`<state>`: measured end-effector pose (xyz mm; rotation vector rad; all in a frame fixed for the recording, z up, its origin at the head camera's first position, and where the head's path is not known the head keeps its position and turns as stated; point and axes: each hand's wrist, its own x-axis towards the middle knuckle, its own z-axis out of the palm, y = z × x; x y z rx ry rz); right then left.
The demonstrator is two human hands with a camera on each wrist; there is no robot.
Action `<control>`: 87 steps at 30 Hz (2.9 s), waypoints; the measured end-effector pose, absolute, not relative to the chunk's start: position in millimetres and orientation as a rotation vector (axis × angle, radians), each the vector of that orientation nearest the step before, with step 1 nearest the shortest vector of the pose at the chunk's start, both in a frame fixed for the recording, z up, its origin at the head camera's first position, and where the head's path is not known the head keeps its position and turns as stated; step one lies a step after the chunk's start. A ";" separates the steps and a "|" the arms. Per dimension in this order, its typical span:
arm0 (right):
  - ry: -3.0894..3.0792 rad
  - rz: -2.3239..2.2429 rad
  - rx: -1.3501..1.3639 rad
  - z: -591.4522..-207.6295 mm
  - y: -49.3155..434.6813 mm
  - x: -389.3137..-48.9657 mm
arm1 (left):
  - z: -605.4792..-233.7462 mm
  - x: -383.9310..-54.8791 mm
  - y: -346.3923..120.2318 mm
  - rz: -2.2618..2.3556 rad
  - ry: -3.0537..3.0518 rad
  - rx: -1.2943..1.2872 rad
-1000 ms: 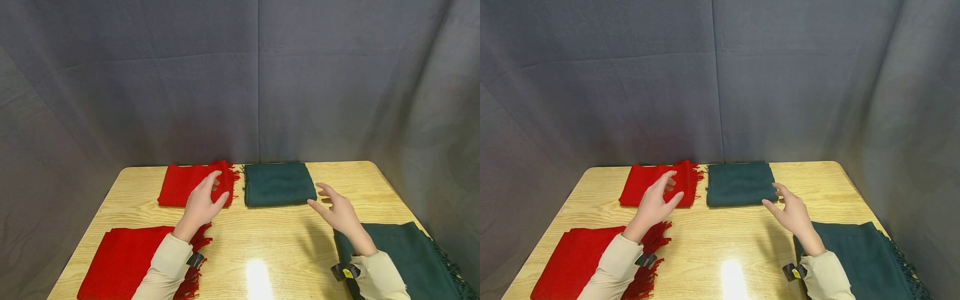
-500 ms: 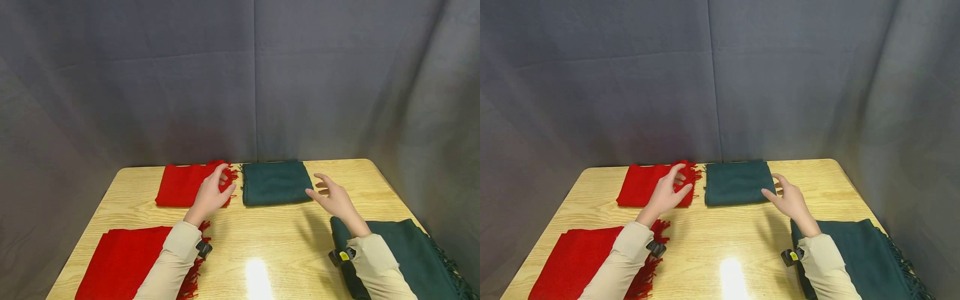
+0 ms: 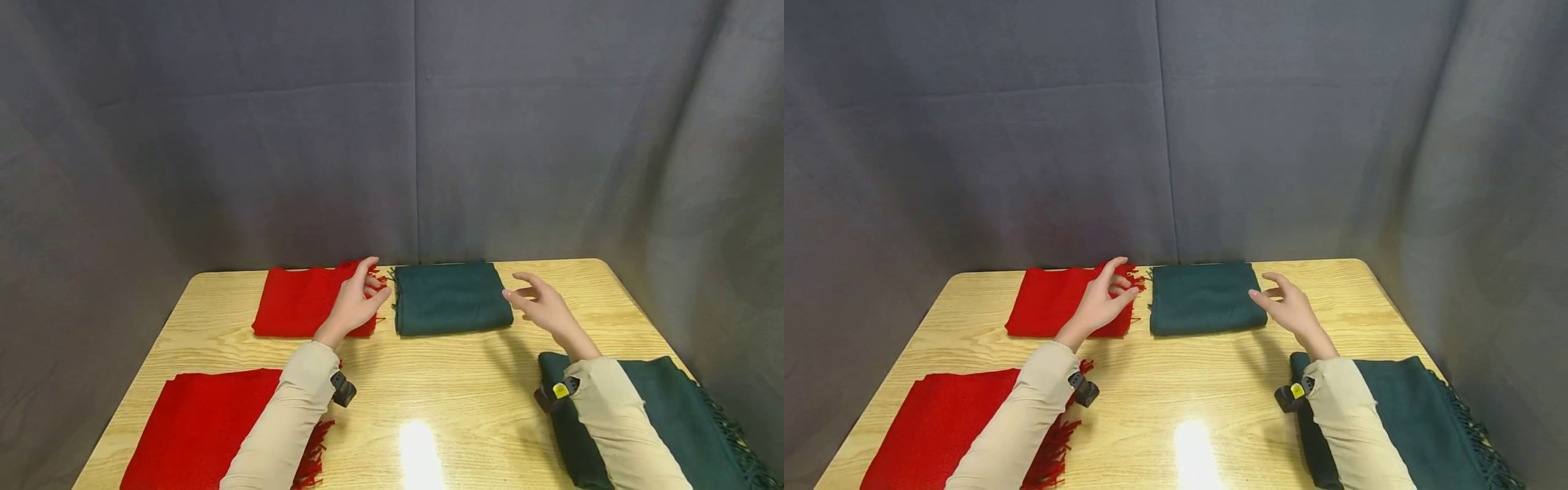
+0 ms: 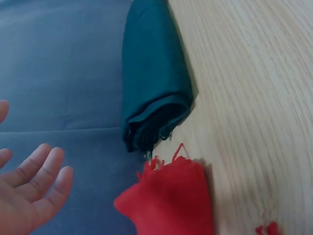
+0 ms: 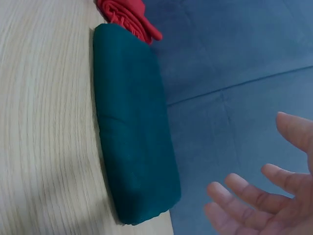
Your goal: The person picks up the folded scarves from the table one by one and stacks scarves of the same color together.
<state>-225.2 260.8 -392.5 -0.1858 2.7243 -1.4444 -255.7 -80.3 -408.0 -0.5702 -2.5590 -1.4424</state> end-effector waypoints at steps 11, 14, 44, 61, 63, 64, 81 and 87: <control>2.723 -1.412 -0.107 -395.0 272.8 -241.2 | -418.6 -273.9 -71.9 -1.492 -2.673 -0.451; 2.706 -1.420 -0.089 -394.4 274.8 -245.8 | -422.8 -280.2 -70.3 -1.551 -2.682 -0.404; 2.458 -1.580 0.065 -436.9 271.2 -270.1 | -466.9 -296.2 -43.9 -1.788 -2.637 -0.153; 2.377 -1.653 0.135 -458.8 269.4 -278.4 | -477.5 -285.4 -38.3 -2.001 -2.612 -0.050; 2.391 -1.632 0.149 -458.9 267.6 -278.3 | -477.0 -284.9 -37.1 -1.975 -2.614 -0.065; 2.390 -1.627 0.154 -459.0 266.9 -278.3 | -476.5 -284.5 -36.5 -1.961 -2.615 -0.071; 2.319 -1.553 0.087 -458.7 265.2 -273.0 | -487.6 -282.8 -30.8 -1.966 -2.658 -0.093; 2.271 -1.546 0.037 -459.5 265.9 -273.0 | -488.9 -281.0 -30.0 -1.995 -2.660 -0.102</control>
